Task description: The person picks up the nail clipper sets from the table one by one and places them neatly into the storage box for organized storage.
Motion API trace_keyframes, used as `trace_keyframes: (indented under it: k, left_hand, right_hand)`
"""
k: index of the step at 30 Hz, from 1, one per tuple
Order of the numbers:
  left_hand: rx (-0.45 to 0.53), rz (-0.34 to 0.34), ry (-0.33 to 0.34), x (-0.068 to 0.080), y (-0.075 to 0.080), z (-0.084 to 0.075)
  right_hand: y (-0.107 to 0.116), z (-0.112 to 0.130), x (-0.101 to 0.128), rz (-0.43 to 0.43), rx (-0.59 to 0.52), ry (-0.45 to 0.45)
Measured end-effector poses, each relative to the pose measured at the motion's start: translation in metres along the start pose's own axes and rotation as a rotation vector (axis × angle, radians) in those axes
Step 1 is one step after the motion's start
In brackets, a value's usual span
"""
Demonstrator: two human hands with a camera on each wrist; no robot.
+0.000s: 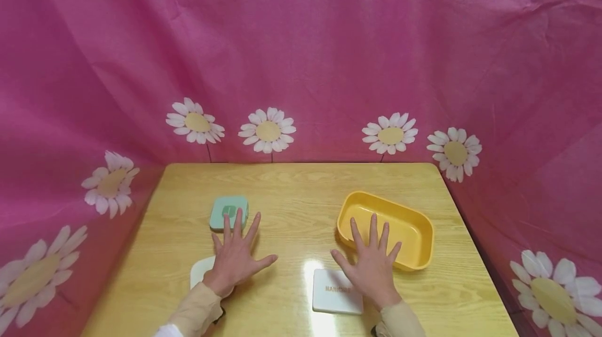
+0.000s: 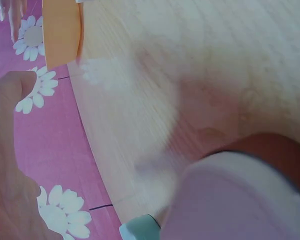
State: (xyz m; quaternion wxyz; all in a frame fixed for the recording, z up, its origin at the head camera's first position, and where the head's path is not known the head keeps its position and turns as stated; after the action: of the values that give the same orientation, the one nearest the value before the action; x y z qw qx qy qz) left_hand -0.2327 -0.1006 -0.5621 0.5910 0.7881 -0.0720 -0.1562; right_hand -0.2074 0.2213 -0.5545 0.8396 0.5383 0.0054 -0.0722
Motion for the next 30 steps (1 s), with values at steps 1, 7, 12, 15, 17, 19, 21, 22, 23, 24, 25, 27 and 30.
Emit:
trace_keyframes:
  k: [1,7,12,15,17,19,21,22,23,24,25,27,30]
  left_hand:
    - [0.0,-0.006,-0.005,-0.001,0.001,-0.001]
    - [0.02,0.001,-0.025,-0.011,-0.001,-0.008]
    - [0.048,0.031,-0.03,-0.017,-0.006,-0.014]
    - [0.063,0.044,-0.041,-0.02,-0.01,-0.022]
    - [0.072,0.056,-0.042,-0.022,-0.013,-0.025]
    - [0.074,0.057,-0.049,-0.024,-0.016,-0.029]
    - [0.085,0.054,-0.053,-0.029,-0.018,-0.032]
    - [0.094,0.049,-0.056,-0.031,-0.018,-0.034]
    - [0.102,0.043,-0.059,-0.033,-0.018,-0.036]
    - [0.112,0.034,-0.065,-0.036,-0.018,-0.037]
    - [0.124,0.029,-0.068,-0.037,-0.017,-0.039]
    - [0.154,0.029,-0.071,-0.041,-0.016,-0.043]
    - [0.202,0.06,-0.065,-0.045,-0.019,-0.047]
  right_hand:
    - [0.001,-0.004,-0.001,-0.002,-0.004,-0.014]
    - [0.006,-0.025,-0.006,-0.019,-0.014,-0.072]
    - [0.01,-0.044,-0.008,-0.038,-0.045,-0.105]
    - [0.013,-0.057,-0.006,-0.041,-0.066,-0.144]
    - [0.015,-0.063,-0.004,-0.042,-0.076,-0.163]
    - [0.017,-0.069,-0.003,-0.044,-0.085,-0.18]
    - [0.019,-0.073,-0.003,-0.055,-0.093,-0.184]
    - [0.02,-0.075,-0.003,-0.062,-0.097,-0.185]
    - [0.022,-0.076,-0.004,-0.074,-0.099,-0.182]
    - [0.024,-0.077,-0.004,-0.09,-0.106,-0.177]
    - [0.026,-0.079,-0.004,-0.111,-0.113,-0.171]
    - [0.029,-0.082,-0.005,-0.152,-0.12,-0.164]
    - [0.03,-0.089,-0.007,-0.172,-0.123,-0.173]
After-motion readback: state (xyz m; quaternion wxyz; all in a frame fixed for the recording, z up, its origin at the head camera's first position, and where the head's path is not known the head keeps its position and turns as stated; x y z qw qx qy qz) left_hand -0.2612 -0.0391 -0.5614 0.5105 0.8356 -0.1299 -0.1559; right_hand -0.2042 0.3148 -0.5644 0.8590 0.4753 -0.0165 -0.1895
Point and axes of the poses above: each hand's wrist, its own x-axis away from the middle knuckle, its own y-axis out of the back of the hand, z = x × y, the point moved 10 cm from there along -x, towards the middle knuckle, and after that the axes turned 10 degrees about -y, right-handed, at the moved point
